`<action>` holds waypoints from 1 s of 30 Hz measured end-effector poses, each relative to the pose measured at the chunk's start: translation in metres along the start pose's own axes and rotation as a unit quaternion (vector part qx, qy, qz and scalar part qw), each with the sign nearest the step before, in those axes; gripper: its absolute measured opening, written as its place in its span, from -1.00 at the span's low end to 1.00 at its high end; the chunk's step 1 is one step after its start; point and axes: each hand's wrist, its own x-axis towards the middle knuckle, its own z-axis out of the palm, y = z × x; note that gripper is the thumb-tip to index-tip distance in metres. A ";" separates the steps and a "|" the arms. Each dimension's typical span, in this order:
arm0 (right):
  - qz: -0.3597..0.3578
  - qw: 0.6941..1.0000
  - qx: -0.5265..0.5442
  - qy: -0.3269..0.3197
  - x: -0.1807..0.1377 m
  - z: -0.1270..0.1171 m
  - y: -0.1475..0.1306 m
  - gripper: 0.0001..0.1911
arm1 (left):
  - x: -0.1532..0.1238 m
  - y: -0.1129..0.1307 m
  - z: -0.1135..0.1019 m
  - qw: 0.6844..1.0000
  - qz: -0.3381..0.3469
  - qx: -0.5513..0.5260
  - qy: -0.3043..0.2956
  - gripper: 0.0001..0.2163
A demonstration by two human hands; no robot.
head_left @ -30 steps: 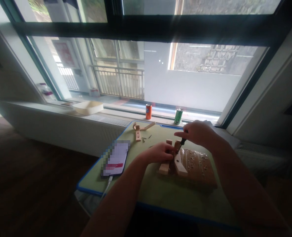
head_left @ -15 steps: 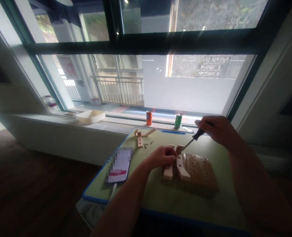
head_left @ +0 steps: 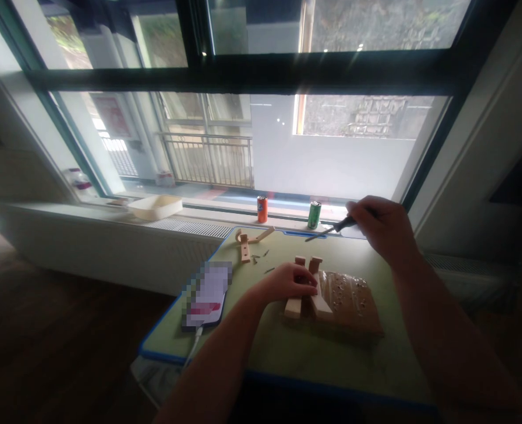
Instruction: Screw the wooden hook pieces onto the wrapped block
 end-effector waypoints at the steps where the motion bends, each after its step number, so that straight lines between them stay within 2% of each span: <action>1: 0.000 1.000 -0.003 0.009 0.001 0.003 0.002 -0.65 | 0.000 0.000 0.000 1.000 0.000 -0.003 0.003 -0.67; 6: -0.081 0.992 -0.094 -0.034 0.006 0.019 0.015 -0.71 | -0.008 0.002 -0.016 0.997 0.003 -0.066 -0.039 -0.70; 8: -0.098 0.988 -0.109 -0.049 0.007 0.024 0.020 -0.71 | -0.011 -0.002 -0.026 0.994 0.004 -0.104 -0.025 -0.71; 9: -0.097 0.988 -0.108 -0.055 0.008 0.027 0.023 -0.71 | -0.011 -0.005 -0.030 0.993 0.002 -0.115 0.004 -0.71; 11: -0.084 0.989 -0.100 -0.072 0.010 0.033 0.028 -0.71 | -0.008 -0.015 -0.032 0.988 -0.015 -0.098 0.122 -0.66; 13: -0.065 0.991 -0.088 -0.083 0.011 0.038 0.032 -0.72 | 0.000 -0.027 -0.028 0.972 -0.072 -0.001 0.226 -0.62; 15: -0.046 0.993 -0.069 -0.080 0.012 0.043 0.035 -0.72 | 0.009 -0.037 -0.020 0.942 -0.145 0.153 0.261 -0.65; 16: -0.039 0.995 -0.056 -0.073 0.012 0.045 0.035 -0.73 | 0.013 -0.042 -0.017 0.928 -0.161 0.199 0.271 -0.67; 19: -0.037 0.998 -0.008 -0.055 0.010 0.048 0.034 -0.74 | 0.021 -0.050 -0.011 0.897 -0.192 0.281 0.281 -0.68; 23: -0.045 0.998 0.026 -0.026 0.008 0.048 0.031 -0.76 | 0.020 -0.052 -0.011 0.868 -0.246 0.348 0.255 -0.75; 30: -0.031 0.997 0.060 -0.044 0.009 0.052 0.031 -0.77 | 0.018 -0.053 -0.008 0.846 -0.320 0.378 0.197 -0.77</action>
